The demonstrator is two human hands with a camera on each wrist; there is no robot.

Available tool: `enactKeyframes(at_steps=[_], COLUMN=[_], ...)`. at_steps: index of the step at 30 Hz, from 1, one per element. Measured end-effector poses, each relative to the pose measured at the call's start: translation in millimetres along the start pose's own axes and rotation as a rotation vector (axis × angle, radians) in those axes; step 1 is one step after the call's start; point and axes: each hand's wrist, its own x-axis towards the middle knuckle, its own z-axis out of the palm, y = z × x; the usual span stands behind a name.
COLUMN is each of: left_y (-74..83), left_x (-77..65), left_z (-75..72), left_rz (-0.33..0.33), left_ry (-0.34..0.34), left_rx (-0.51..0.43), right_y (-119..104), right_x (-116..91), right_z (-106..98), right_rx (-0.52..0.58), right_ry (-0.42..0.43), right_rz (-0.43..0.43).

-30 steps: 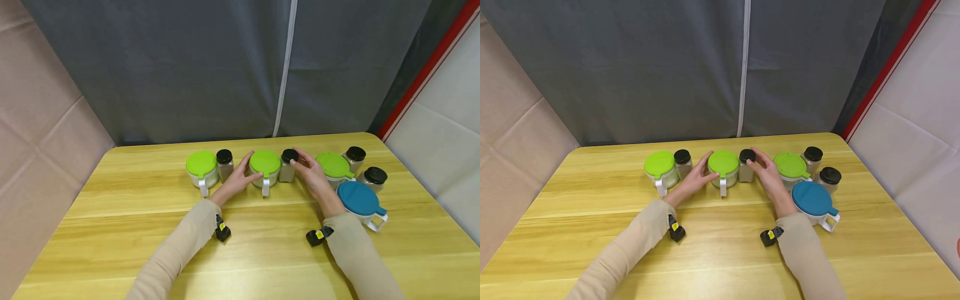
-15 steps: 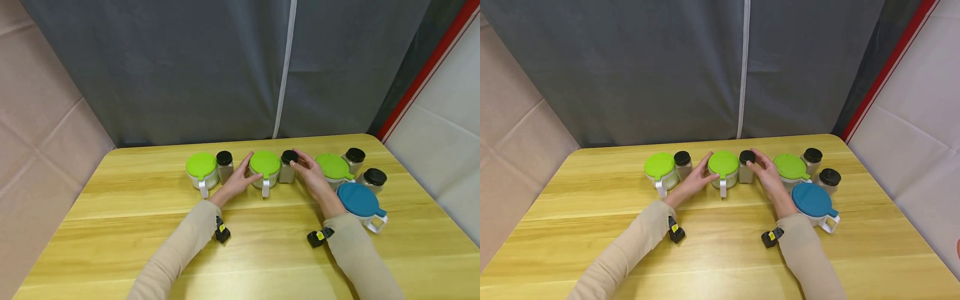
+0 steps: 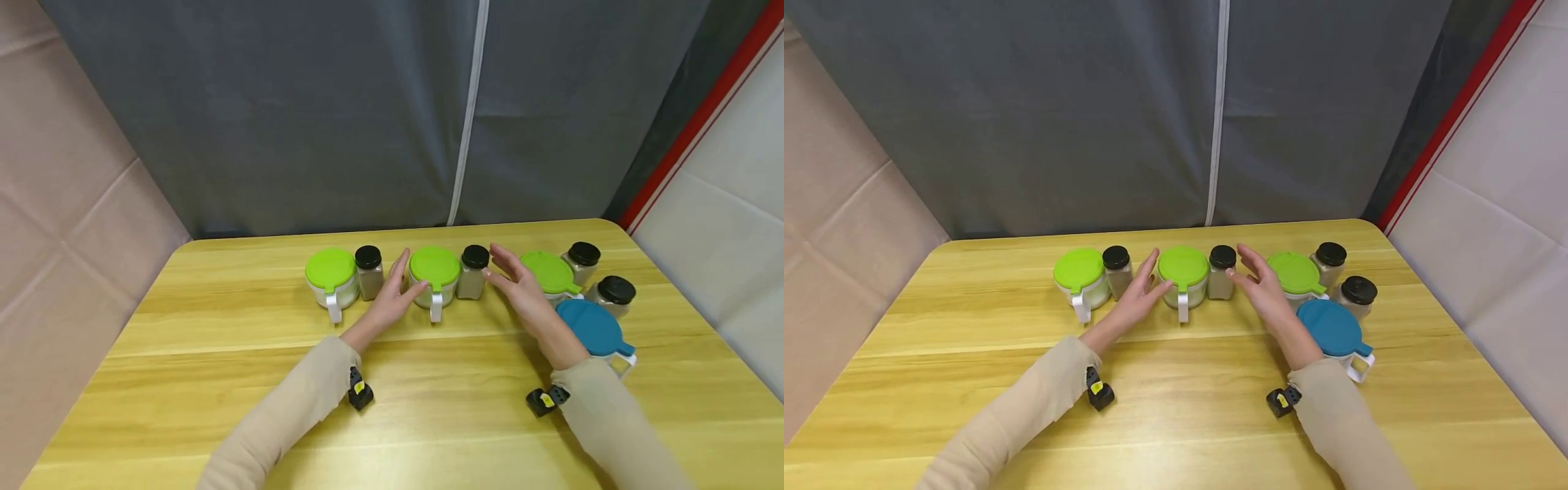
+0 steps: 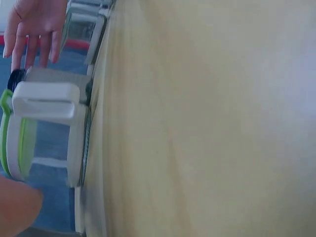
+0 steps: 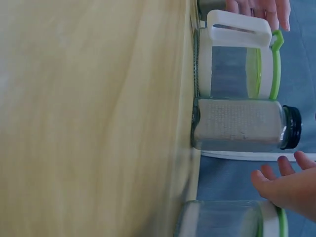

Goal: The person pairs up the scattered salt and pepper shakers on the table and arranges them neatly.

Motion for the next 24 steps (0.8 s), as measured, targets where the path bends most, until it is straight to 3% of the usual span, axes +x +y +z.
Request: enactKeyframes(at_steps=[10, 12, 17, 19, 24], left_y=[10.2, 12.9, 19.4, 22.6, 28.7], left_x=[-16.2, -19.8, -28.6, -32.5, -42.0], left_z=[3.3, 4.1, 8.2, 10.3, 16.1], left_rz=[0.001, 0.01, 0.03, 0.034, 0.049], left_ry=[0.055, 0.071, 0.107, 0.113, 0.094], left_rx=[0.085, 0.098, 0.12, 0.117, 0.116], right_y=[-11.9, 2.4, 0.5, -19.3, -35.9], right_x=[-16.6, -13.0, -19.2, -28.7, -39.3], right_z=[-8.6, -14.5, -19.2, -16.0, -20.1], right_rx=[-0.096, -0.065, -0.088, -0.153, -0.252], right_ry=[-0.061, -0.082, -0.116, -0.113, -0.138], right_rz=[-0.026, -0.057, -0.051, -0.012, 0.03])
